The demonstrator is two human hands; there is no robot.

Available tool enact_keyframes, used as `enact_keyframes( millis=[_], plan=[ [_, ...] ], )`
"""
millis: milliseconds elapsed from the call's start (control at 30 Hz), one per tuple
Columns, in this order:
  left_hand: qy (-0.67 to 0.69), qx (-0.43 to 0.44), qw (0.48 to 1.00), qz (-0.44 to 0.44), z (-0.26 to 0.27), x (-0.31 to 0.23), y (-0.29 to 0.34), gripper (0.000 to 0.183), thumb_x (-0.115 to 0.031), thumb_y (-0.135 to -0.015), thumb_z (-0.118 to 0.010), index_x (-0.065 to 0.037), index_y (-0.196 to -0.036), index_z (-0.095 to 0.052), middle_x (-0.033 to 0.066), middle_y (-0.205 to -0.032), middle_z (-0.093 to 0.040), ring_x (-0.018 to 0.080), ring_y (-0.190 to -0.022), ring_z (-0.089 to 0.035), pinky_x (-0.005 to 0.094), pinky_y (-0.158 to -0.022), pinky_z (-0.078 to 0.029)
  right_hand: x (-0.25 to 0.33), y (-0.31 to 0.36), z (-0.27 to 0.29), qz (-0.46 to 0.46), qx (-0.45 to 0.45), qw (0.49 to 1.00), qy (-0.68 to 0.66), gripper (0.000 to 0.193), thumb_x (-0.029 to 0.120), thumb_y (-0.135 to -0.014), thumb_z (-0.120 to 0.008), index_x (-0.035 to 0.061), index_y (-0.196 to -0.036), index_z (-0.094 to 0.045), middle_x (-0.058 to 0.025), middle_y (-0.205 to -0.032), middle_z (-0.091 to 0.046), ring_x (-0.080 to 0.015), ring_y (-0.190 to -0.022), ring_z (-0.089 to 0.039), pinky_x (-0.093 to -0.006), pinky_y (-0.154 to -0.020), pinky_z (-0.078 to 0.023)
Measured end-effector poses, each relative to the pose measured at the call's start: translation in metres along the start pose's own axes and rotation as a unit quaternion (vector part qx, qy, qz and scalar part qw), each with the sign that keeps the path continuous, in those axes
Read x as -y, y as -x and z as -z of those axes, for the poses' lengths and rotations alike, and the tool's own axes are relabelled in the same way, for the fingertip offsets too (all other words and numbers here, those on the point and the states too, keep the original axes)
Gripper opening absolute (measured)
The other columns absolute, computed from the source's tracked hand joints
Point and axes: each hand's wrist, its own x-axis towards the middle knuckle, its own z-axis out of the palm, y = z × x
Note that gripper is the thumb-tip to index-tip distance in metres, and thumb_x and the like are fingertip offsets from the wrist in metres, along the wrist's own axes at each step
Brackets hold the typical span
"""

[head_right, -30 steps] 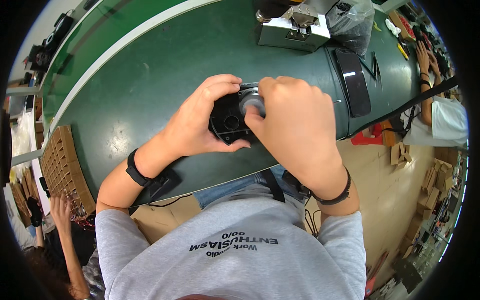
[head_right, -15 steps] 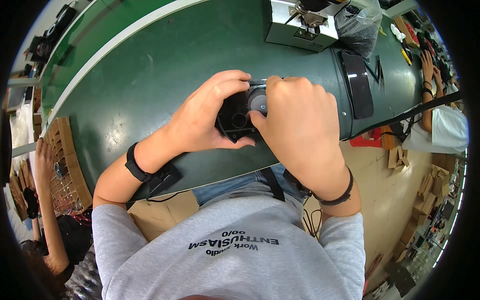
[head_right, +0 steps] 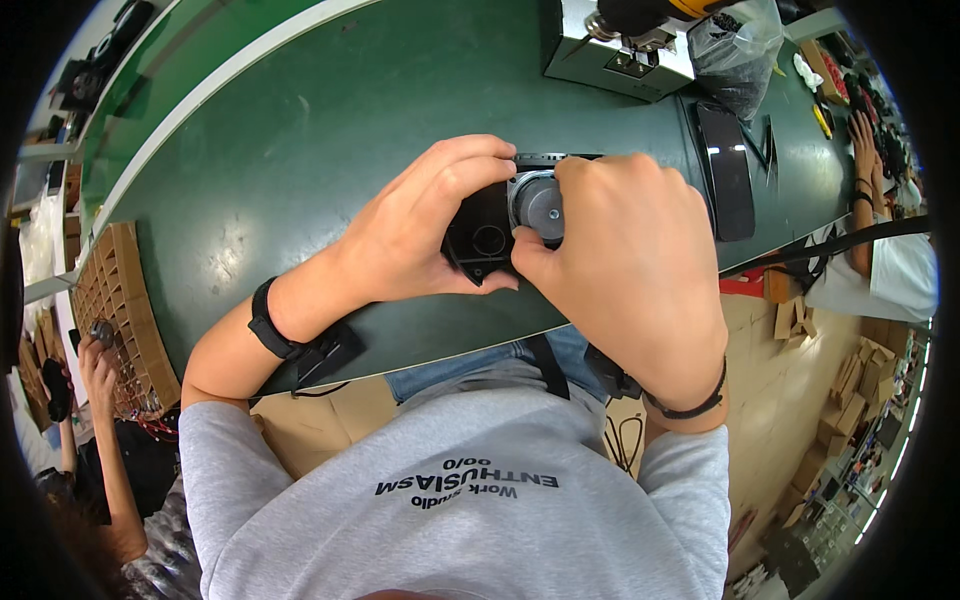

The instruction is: Assembling electronic components by fitting a lens and internal electronics into a housing using a heat gun.

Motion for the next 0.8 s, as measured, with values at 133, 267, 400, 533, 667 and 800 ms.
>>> enact_keyframes(
  millis=[133,267,400,533,667,800],
  plan=[
    [-0.003,0.004,1.000,0.012,-0.001,-0.001,0.002,0.093,-0.022,-0.061,-0.099,-0.005,-0.137,-0.049,0.0205,-0.134,-0.058,0.0401,-0.119,-0.062,0.0454,-0.096,-0.056,-0.005,-0.004,-0.014,0.002,0.023,1.000,0.002,0.027,0.021,-0.075,-0.080,-0.0036,-0.081,-0.071,-0.0200,-0.071,-0.069,-0.0388,-0.067,-0.070,-0.0453,-0.064,-0.058],
    [0.006,0.000,1.000,-0.003,0.000,0.004,-0.001,0.095,-0.023,-0.060,-0.100,-0.005,-0.137,-0.048,0.0203,-0.134,-0.058,0.0402,-0.119,-0.062,0.0457,-0.097,-0.056,-0.005,-0.001,-0.016,-0.022,0.005,0.996,-0.084,0.025,0.018,-0.077,-0.081,-0.0044,-0.085,-0.071,-0.0218,-0.076,-0.071,-0.0385,-0.069,-0.071,-0.0451,-0.065,-0.057],
    [0.001,0.004,1.000,-0.004,0.000,0.006,-0.002,0.097,-0.026,-0.059,-0.101,-0.004,-0.137,-0.048,0.0224,-0.135,-0.058,0.0410,-0.119,-0.062,0.0462,-0.097,-0.056,-0.009,0.004,-0.028,-0.046,-0.066,0.985,-0.151,0.030,0.014,-0.075,-0.085,-0.0021,-0.095,-0.070,-0.0210,-0.078,-0.071,-0.0379,-0.068,-0.071,-0.0447,-0.064,-0.056],
    [-0.012,0.005,1.000,-0.006,0.002,0.004,-0.001,0.098,-0.030,-0.060,-0.102,-0.004,-0.137,-0.047,0.0247,-0.135,-0.059,0.0421,-0.119,-0.063,0.0468,-0.098,-0.055,-0.015,0.008,-0.034,-0.047,-0.076,0.978,-0.187,0.033,0.014,-0.075,-0.086,0.0010,-0.100,-0.068,-0.0192,-0.077,-0.071,-0.0370,-0.068,-0.070,-0.0442,-0.062,-0.055],
    [-0.009,0.005,1.000,-0.025,-0.001,0.006,-0.003,0.099,-0.031,-0.060,-0.102,-0.004,-0.137,-0.047,0.0244,-0.136,-0.059,0.0415,-0.119,-0.063,0.0465,-0.098,-0.055,-0.019,0.012,-0.038,-0.007,-0.110,0.973,-0.202,0.034,0.014,-0.074,-0.086,0.0021,-0.100,-0.068,-0.0176,-0.077,-0.071,-0.0363,-0.068,-0.070,-0.0435,-0.062,-0.055],
    [-0.017,0.005,1.000,-0.020,0.000,0.005,-0.004,0.100,-0.032,-0.059,-0.103,-0.005,-0.137,-0.046,0.0237,-0.136,-0.059,0.0405,-0.121,-0.063,0.0460,-0.099,-0.056,-0.020,0.011,-0.038,0.002,-0.108,0.972,-0.207,0.034,0.013,-0.074,-0.086,0.0007,-0.099,-0.067,-0.0174,-0.079,-0.072,-0.0361,-0.070,-0.071,-0.0435,-0.063,-0.056]
  ],
)
